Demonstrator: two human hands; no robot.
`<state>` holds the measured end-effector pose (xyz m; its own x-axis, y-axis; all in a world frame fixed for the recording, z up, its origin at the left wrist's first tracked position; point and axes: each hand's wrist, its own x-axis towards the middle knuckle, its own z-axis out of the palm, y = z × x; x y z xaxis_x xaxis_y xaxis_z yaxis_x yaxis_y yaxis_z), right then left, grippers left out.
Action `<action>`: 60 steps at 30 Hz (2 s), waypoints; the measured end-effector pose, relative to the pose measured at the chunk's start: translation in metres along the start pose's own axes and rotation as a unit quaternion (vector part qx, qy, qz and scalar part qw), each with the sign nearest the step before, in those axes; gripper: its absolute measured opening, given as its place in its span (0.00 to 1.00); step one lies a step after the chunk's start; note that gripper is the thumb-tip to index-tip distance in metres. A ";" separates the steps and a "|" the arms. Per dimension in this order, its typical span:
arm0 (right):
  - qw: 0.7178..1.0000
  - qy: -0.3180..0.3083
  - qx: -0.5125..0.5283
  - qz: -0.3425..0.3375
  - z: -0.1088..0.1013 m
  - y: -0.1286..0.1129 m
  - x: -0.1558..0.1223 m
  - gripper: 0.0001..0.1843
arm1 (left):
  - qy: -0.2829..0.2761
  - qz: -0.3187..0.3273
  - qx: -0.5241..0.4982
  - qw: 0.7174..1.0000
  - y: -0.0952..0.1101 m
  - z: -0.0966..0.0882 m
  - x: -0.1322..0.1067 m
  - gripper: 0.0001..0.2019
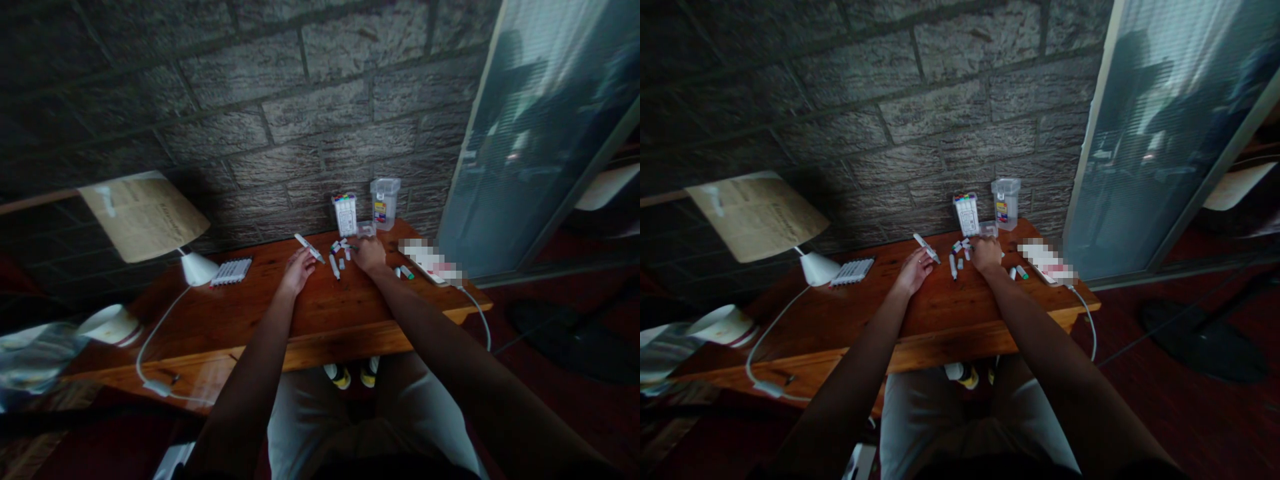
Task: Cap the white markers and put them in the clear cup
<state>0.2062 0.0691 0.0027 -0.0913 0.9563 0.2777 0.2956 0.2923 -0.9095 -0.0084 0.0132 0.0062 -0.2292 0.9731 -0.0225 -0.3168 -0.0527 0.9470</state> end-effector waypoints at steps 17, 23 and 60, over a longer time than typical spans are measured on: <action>0.942 0.123 -0.289 -0.121 0.006 -0.017 -0.010 0.22 | 0.012 -0.012 -0.063 0.998 0.000 0.002 -0.002 0.09; 0.943 0.034 -0.219 -0.248 0.024 -0.018 -0.017 0.17 | 0.012 0.017 -0.079 0.997 0.000 -0.001 0.000 0.12; 0.943 -0.060 -0.179 -0.273 0.028 -0.007 -0.016 0.15 | -0.039 0.010 -0.027 0.999 -0.004 -0.004 0.001 0.14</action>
<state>0.1791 0.0515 -0.0039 -0.4241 0.6624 0.6176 0.4738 0.7434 -0.4720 -0.0107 0.0132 0.0012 -0.1640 0.9862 0.0230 -0.3633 -0.0820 0.9280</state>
